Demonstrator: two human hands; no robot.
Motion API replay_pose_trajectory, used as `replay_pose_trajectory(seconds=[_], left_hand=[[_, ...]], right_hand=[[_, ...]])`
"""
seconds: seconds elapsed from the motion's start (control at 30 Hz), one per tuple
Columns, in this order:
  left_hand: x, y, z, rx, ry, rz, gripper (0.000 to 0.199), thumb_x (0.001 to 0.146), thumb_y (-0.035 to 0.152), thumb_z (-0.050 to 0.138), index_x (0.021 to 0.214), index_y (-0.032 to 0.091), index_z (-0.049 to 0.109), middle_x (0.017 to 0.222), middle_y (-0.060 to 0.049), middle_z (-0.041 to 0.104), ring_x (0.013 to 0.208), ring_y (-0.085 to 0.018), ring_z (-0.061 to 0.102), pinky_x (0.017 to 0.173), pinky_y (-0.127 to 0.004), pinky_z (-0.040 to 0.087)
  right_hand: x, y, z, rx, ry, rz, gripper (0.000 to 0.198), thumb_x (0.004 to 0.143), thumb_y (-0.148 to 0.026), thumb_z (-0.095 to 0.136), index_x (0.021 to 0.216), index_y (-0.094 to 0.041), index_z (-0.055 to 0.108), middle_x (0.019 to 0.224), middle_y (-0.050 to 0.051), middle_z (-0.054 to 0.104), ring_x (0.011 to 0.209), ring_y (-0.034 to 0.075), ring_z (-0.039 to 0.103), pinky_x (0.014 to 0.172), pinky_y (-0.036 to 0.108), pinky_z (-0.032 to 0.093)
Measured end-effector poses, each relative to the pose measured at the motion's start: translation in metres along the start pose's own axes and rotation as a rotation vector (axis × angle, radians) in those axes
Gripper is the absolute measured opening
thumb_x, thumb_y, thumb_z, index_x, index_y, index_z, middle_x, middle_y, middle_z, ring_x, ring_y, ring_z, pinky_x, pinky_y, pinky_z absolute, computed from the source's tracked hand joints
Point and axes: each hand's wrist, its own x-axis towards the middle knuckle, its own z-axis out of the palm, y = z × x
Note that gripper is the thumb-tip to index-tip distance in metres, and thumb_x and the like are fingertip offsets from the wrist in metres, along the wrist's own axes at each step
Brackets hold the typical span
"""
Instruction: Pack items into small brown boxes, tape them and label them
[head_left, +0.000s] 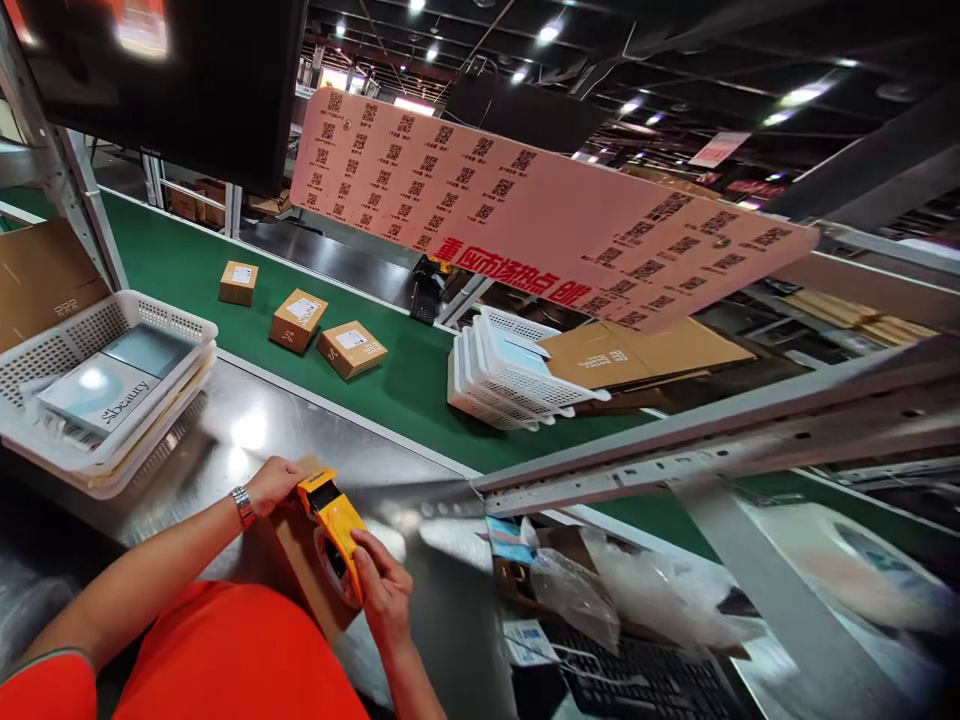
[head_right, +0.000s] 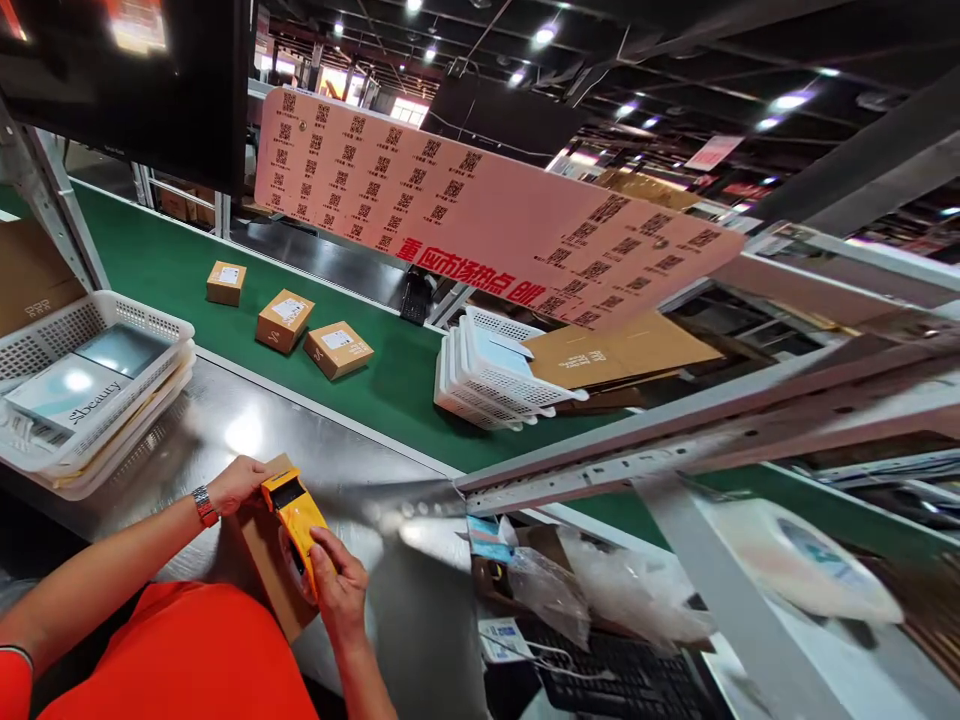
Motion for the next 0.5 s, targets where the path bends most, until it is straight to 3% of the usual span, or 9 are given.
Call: replay_pose_trajectory(seconds=[0.07, 0.13, 0.2, 0.3, 0.37, 0.43, 0.5], left_hand=[[0.006, -0.004, -0.003, 0.118, 0.057, 0.075, 0.033, 0.084, 0.032, 0.064, 0.06, 0.015, 0.048, 0.059, 0.001, 0.043, 0.055, -0.01, 0.039, 0.057, -0.026, 0.032], [0.012, -0.003, -0.016, 0.241, 0.122, 0.177, 0.033, 0.086, 0.028, 0.062, 0.059, 0.013, 0.054, 0.059, -0.001, 0.045, 0.058, -0.011, 0.039, 0.06, -0.027, 0.026], [0.019, 0.001, -0.042, 0.339, 0.214, 0.272, 0.032, 0.091, 0.03, 0.06, 0.067, 0.01, 0.064, 0.066, -0.003, 0.057, 0.065, -0.013, 0.047, 0.066, -0.028, 0.03], [0.034, 0.001, -0.092, 0.455, 0.414, 0.344, 0.032, 0.098, 0.031, 0.056, 0.08, 0.01, 0.072, 0.08, -0.007, 0.067, 0.077, -0.017, 0.054, 0.076, -0.029, 0.034], [0.047, -0.009, -0.117, 0.527, 0.439, 0.303, 0.032, 0.096, 0.028, 0.059, 0.07, 0.011, 0.068, 0.074, -0.009, 0.065, 0.076, -0.018, 0.054, 0.078, -0.031, 0.034], [0.062, -0.031, -0.124, 0.562, 0.394, 0.249, 0.035, 0.097, 0.03, 0.058, 0.068, 0.011, 0.067, 0.072, -0.009, 0.064, 0.075, -0.018, 0.056, 0.079, -0.03, 0.035], [0.074, -0.058, -0.116, 0.567, 0.312, 0.179, 0.036, 0.098, 0.033, 0.057, 0.072, 0.01, 0.068, 0.076, -0.009, 0.066, 0.074, -0.018, 0.058, 0.076, -0.028, 0.039]], right_hand=[[0.005, -0.012, -0.003, -0.05, -0.048, -0.088, 0.052, 0.092, -0.055, 0.078, 0.121, -0.012, 0.078, 0.098, 0.014, 0.076, 0.074, 0.022, 0.073, 0.068, 0.029, 0.062], [0.006, -0.029, -0.005, -0.129, -0.087, -0.162, 0.054, 0.084, -0.05, 0.085, 0.123, -0.013, 0.078, 0.121, 0.017, 0.074, 0.104, 0.028, 0.076, 0.09, 0.031, 0.065], [0.004, -0.045, -0.009, -0.2, -0.16, -0.073, 0.061, 0.081, -0.049, 0.087, 0.128, -0.013, 0.076, 0.13, 0.016, 0.072, 0.117, 0.03, 0.073, 0.099, 0.032, 0.063], [-0.002, -0.056, -0.017, -0.281, -0.257, 0.15, 0.065, 0.087, -0.055, 0.08, 0.135, -0.012, 0.072, 0.136, 0.016, 0.069, 0.117, 0.028, 0.072, 0.099, 0.031, 0.061], [-0.005, -0.057, -0.019, -0.293, -0.279, 0.2, 0.069, 0.088, -0.059, 0.077, 0.137, -0.01, 0.069, 0.131, 0.017, 0.07, 0.106, 0.027, 0.072, 0.089, 0.031, 0.061], [-0.005, -0.058, -0.017, -0.296, -0.273, 0.207, 0.07, 0.088, -0.059, 0.076, 0.136, -0.01, 0.069, 0.125, 0.016, 0.071, 0.098, 0.025, 0.071, 0.084, 0.03, 0.06], [-0.002, -0.062, -0.013, -0.324, -0.276, 0.204, 0.066, 0.089, -0.057, 0.074, 0.135, -0.01, 0.07, 0.128, 0.015, 0.07, 0.1, 0.025, 0.071, 0.086, 0.03, 0.059]])
